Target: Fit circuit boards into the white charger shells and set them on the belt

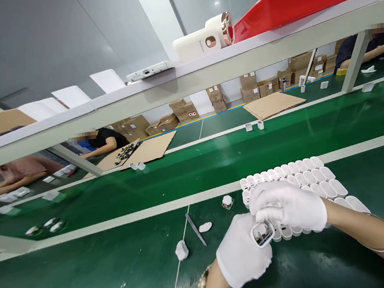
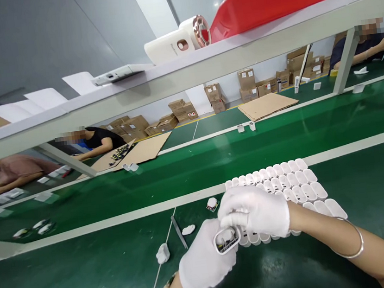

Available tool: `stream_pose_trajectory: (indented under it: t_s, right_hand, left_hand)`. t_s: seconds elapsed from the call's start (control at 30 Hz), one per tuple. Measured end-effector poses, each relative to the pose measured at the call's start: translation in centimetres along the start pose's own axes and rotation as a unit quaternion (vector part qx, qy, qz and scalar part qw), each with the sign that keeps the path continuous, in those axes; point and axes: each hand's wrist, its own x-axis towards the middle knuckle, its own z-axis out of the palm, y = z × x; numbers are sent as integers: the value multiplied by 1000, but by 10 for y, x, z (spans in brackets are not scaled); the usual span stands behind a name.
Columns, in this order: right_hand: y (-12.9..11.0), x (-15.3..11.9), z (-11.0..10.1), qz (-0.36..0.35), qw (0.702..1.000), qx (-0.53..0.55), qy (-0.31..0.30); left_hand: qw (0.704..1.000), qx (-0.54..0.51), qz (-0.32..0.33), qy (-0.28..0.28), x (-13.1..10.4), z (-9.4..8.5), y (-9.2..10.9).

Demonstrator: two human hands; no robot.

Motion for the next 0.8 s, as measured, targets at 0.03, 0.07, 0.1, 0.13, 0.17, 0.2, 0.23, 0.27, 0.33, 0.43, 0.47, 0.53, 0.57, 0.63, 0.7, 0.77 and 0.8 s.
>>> stream_pose_trajectory:
  t_s: [0.03, 0.07, 0.1, 0.13, 0.17, 0.2, 0.23, 0.27, 0.33, 0.43, 0.47, 0.53, 0.57, 0.63, 0.7, 0.77, 0.8]
  right_hand:
    - [-2, -2, 0, -21, 999, 0, 43]
    - [-4, -4, 2, -34, 996, -16, 78]
    - [-6, -6, 4, -31, 993, -47, 101]
    - [-8, -8, 7, -14, 991, -84, 107]
    - [-9, -9, 11, 15, 988, -118, 99]
    - [-10, -10, 14, 46, 985, -143, 86]
    - [-10, -9, 16, 77, 982, -153, 78]
    - [-9, -8, 17, 108, 980, -148, 81]
    - [-7, -5, 15, 152, 978, -101, 103]
    - [0, 2, 9, 196, 976, 70, 70]
    - [3, 3, 8, 219, 961, 162, 39]
    - [11, 6, 10, 258, 905, 338, -15]
    - [14, 6, 12, 269, 879, 394, -29]
    - [19, 8, 18, 268, 878, 396, -37]
    - [22, 11, 20, 256, 914, 313, -32]
    - [26, 17, 15, 246, 943, 223, -13]
    - [30, 23, 9, 243, 952, 186, 1]
  left_hand:
    - [1000, 2, 13, -9, 0, -3, 5]
    - [1000, 5, 25, -16, 1, -6, 10]
    - [999, 9, 36, -20, 1, -8, 13]
    - [999, 12, 45, -21, 2, -9, 16]
    - [998, 16, 54, -22, 2, -9, 17]
    - [998, 20, 59, -21, 3, -9, 17]
    - [998, 22, 57, -12, 4, -8, 16]
    - [999, 19, 48, 7, 4, -8, 14]
    - [998, 9, 22, 66, 5, -9, 9]
    - [991, 18, 30, 133, 7, -16, 2]
    - [989, 36, 45, 135, 8, -19, 0]
    - [986, 86, 62, 126, 9, -24, -2]
    - [985, 112, 60, 116, 10, -26, -3]
    - [982, 154, 53, 94, 12, -27, -3]
    - [981, 168, 55, 78, 14, -27, -3]
    - [983, 158, 47, 76, 17, -29, -4]
    - [984, 156, 29, 79, 18, -31, -5]
